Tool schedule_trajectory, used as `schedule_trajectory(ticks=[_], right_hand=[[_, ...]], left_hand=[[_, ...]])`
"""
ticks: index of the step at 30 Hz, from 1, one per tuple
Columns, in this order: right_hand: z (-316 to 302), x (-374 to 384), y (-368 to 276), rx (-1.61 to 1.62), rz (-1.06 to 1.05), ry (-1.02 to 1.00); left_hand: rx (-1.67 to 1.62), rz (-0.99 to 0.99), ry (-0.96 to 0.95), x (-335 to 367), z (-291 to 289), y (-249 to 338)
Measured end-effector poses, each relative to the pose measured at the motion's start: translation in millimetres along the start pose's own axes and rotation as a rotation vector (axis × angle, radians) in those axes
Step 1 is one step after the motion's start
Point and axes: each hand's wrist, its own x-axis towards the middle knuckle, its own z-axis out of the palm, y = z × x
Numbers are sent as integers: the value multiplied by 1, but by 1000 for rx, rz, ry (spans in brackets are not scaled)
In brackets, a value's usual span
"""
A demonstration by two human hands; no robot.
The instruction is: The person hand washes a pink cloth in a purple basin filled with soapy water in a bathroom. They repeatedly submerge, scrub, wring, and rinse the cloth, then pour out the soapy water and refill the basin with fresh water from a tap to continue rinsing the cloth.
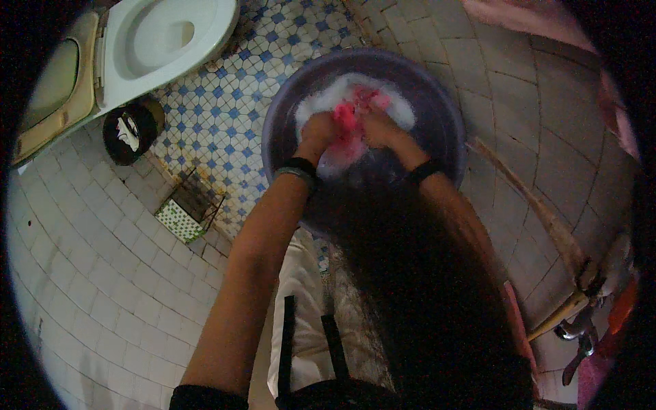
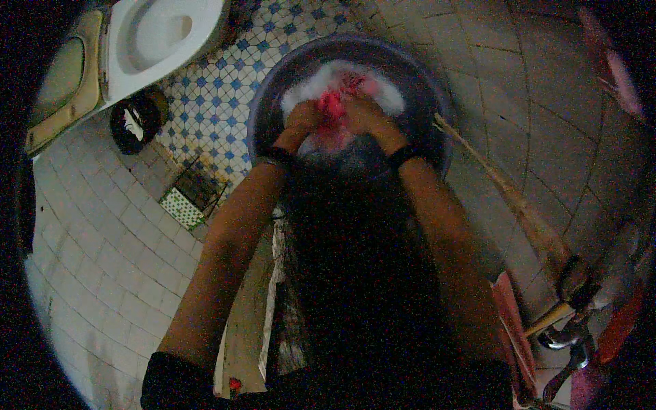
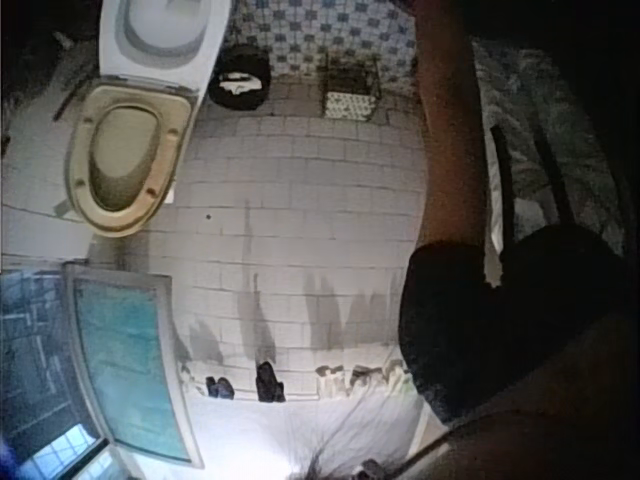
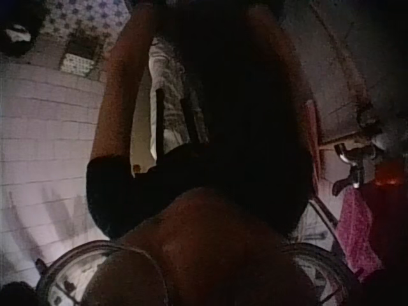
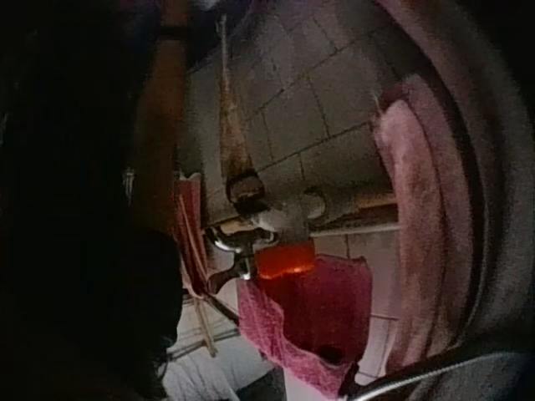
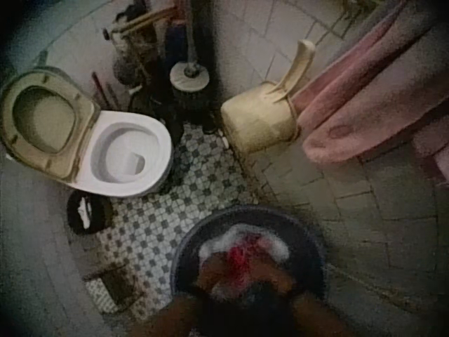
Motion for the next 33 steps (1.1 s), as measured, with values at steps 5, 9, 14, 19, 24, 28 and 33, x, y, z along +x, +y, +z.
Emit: schedule_trajectory(ticks=[5,9,14,19,24,28,33], right_hand=[[-1,-1,7,37,220,92],[-44,-32,-21,203,588,44],[-117,-115,-54,296,449,555],[-173,-184,-101,638,381,648],[-208,-210,-186,739,65,842],[-223,-217,-218,699,120,840],[-235,-223,-229,775,170,944]], left_hand=[[-75,167,-96,-14,-21,6],[-113,218,-33,-54,-38,6],[-151,246,73,-127,-83,-1],[-242,392,90,-213,-142,23],[-237,702,114,-280,-166,88],[-276,966,154,-309,-170,119],[-557,951,41,-306,-179,97]])
